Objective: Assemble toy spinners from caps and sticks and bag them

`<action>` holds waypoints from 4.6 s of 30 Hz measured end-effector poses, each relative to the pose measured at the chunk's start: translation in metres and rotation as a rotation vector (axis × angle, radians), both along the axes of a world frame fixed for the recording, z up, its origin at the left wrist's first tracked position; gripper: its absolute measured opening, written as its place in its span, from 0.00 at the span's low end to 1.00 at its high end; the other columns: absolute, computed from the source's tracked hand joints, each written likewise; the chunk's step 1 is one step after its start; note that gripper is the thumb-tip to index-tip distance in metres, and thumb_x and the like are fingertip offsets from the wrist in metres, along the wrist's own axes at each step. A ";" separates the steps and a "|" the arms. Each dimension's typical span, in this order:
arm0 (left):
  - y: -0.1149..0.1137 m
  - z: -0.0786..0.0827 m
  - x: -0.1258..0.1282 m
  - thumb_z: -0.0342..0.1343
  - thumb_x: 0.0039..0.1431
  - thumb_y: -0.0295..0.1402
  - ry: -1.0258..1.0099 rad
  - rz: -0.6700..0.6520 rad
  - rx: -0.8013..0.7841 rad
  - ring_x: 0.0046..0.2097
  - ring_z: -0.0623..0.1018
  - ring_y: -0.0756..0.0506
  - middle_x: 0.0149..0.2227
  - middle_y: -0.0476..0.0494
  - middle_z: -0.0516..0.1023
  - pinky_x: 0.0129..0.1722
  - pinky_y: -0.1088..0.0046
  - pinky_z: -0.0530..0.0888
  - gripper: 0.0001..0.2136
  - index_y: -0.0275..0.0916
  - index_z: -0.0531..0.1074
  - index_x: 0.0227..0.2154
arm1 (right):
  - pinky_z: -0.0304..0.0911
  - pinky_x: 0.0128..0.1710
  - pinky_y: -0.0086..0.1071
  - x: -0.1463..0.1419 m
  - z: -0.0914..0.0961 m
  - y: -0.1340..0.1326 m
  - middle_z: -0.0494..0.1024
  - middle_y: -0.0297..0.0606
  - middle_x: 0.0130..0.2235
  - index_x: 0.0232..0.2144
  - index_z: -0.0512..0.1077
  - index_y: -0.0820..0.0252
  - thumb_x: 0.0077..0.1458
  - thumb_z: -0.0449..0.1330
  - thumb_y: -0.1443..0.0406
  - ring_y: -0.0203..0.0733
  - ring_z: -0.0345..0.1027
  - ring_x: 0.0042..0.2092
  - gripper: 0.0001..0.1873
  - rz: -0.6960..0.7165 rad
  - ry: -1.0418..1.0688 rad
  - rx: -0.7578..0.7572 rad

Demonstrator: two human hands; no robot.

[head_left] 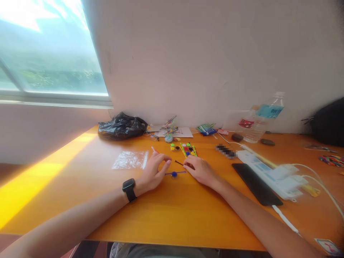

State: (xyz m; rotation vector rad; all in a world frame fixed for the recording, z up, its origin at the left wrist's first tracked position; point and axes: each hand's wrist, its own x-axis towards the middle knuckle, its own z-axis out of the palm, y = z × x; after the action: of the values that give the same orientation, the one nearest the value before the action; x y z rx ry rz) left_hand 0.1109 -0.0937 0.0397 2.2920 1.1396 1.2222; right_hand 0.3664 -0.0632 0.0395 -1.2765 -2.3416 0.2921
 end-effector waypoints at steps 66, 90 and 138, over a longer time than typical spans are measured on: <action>-0.001 -0.003 0.002 0.56 0.69 0.32 0.016 -0.062 0.048 0.46 0.76 0.42 0.42 0.43 0.80 0.50 0.61 0.73 0.05 0.43 0.75 0.44 | 0.54 0.31 0.32 -0.004 0.010 -0.007 0.67 0.31 0.27 0.33 0.63 0.54 0.72 0.48 0.57 0.39 0.62 0.28 0.14 -0.221 0.508 0.204; 0.000 -0.005 0.003 0.56 0.68 0.31 0.022 -0.068 0.051 0.46 0.76 0.41 0.42 0.43 0.79 0.50 0.61 0.73 0.04 0.43 0.75 0.43 | 0.73 0.48 0.41 -0.006 -0.018 0.007 0.83 0.44 0.50 0.52 0.78 0.55 0.69 0.51 0.65 0.49 0.78 0.49 0.18 -0.003 0.340 0.086; -0.001 0.002 0.003 0.57 0.68 0.33 0.085 -0.129 0.040 0.44 0.75 0.41 0.41 0.43 0.79 0.48 0.62 0.72 0.03 0.42 0.74 0.40 | 0.65 0.47 0.38 -0.010 -0.034 0.027 0.73 0.40 0.41 0.39 0.71 0.56 0.70 0.47 0.70 0.44 0.69 0.44 0.13 0.147 0.236 0.029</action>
State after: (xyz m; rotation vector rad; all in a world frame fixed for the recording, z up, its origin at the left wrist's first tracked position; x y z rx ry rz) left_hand 0.1141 -0.0946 0.0413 2.4265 0.9858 1.1202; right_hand 0.3562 -0.0366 0.0059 -0.9996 -2.2308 0.4294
